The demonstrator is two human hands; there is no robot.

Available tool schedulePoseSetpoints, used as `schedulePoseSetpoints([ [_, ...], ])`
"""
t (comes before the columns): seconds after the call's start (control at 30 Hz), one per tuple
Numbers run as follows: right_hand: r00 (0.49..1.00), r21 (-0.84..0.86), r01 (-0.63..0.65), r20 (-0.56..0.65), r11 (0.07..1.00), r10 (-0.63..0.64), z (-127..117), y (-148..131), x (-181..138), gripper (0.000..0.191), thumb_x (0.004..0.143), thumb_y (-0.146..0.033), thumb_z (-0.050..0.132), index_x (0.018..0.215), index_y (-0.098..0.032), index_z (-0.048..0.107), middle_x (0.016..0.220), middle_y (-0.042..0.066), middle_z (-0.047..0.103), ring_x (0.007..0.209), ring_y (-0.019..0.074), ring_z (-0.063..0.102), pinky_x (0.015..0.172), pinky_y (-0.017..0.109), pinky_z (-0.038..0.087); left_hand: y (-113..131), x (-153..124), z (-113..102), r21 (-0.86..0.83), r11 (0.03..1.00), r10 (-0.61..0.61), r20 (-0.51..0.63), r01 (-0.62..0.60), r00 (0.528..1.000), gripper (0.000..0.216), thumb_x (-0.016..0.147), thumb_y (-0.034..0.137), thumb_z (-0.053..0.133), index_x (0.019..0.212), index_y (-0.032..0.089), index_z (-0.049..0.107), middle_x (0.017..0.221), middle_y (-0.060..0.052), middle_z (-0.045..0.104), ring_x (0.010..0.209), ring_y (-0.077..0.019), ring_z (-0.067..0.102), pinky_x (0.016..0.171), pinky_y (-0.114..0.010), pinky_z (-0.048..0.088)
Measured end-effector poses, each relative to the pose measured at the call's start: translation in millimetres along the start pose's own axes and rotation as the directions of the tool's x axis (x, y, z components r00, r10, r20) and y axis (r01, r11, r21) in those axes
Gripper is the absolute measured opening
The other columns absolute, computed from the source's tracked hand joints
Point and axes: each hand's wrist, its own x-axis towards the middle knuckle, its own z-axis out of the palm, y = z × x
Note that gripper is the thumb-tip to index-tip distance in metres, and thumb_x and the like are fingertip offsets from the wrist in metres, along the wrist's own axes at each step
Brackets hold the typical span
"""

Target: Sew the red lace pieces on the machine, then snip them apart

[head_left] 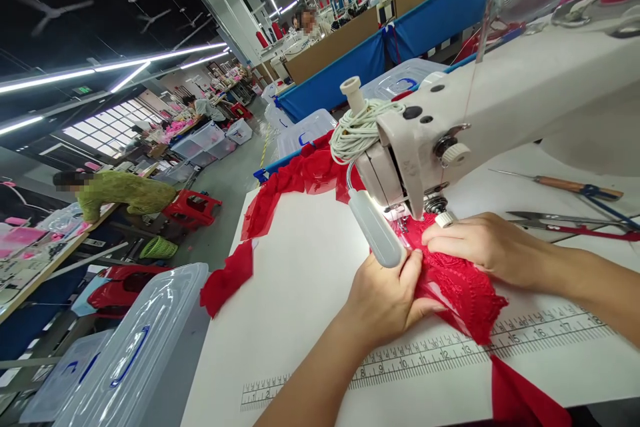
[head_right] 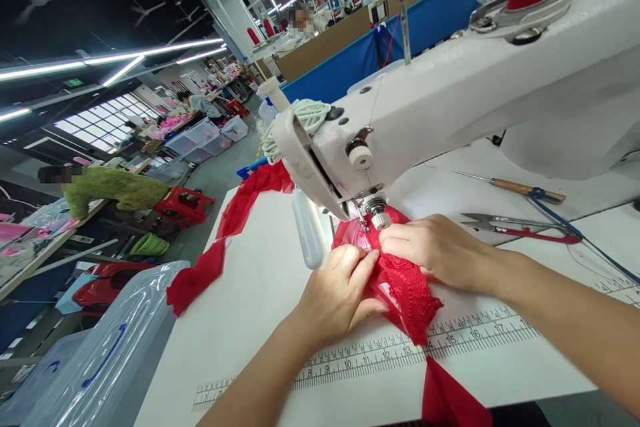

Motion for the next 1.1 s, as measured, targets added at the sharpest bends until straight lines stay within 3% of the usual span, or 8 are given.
schedulePoseSetpoints([
  [0.13,0.999,-0.098,0.025,0.035,0.995,-0.022,0.2,1.1,1.3,0.023,0.098,-0.019,0.046,0.078,-0.021,0.055,0.071,0.001,0.060,0.055,0.0150,0.052,0.047,0.029,0.030,1.5,-0.6,-1.7,0.033,0.999,-0.011,0.014,0.011,1.000,0.080,0.100,0.064,0.017,0.125,0.002,0.061,0.095,-0.017,0.068,0.084,-0.0264,0.065,0.074,-0.041,0.059],
  [0.37,0.999,-0.135,0.033,-0.025,0.990,-0.036,2.3,0.1,1.0,0.025,0.097,-0.014,0.041,0.075,-0.022,0.050,0.066,0.000,0.056,0.053,0.0141,0.050,0.046,0.028,0.029,3.9,-7.2,0.3,0.069,0.998,-0.003,-0.020,0.005,1.000,0.080,0.099,0.066,0.022,0.128,0.003,0.062,0.123,-0.023,0.066,0.099,-0.0317,0.064,0.076,-0.044,0.059],
  [0.7,0.999,-0.208,-0.043,-0.039,0.977,0.035,6.6,3.4,-1.5,0.022,0.091,-0.010,0.042,0.073,-0.023,0.042,0.070,0.000,0.055,0.054,0.0148,0.046,0.048,0.028,0.026,4.3,-7.4,4.1,0.138,0.988,-0.064,-0.020,0.066,0.998,0.080,0.095,0.072,0.028,0.131,0.009,0.063,0.120,-0.021,0.067,0.100,-0.0309,0.061,0.081,-0.043,0.056],
  [1.1,0.989,-0.147,-0.148,-0.024,0.978,0.146,7.5,1.7,-0.5,0.017,0.089,-0.013,0.040,0.079,-0.023,0.050,0.083,0.004,0.061,0.060,0.0165,0.050,0.051,0.030,0.030,2.6,-6.2,1.5,0.179,0.980,-0.089,0.010,0.085,0.996,0.076,0.096,0.071,0.031,0.135,0.012,0.060,0.121,-0.018,0.069,0.104,-0.0320,0.062,0.089,-0.046,0.050],
])
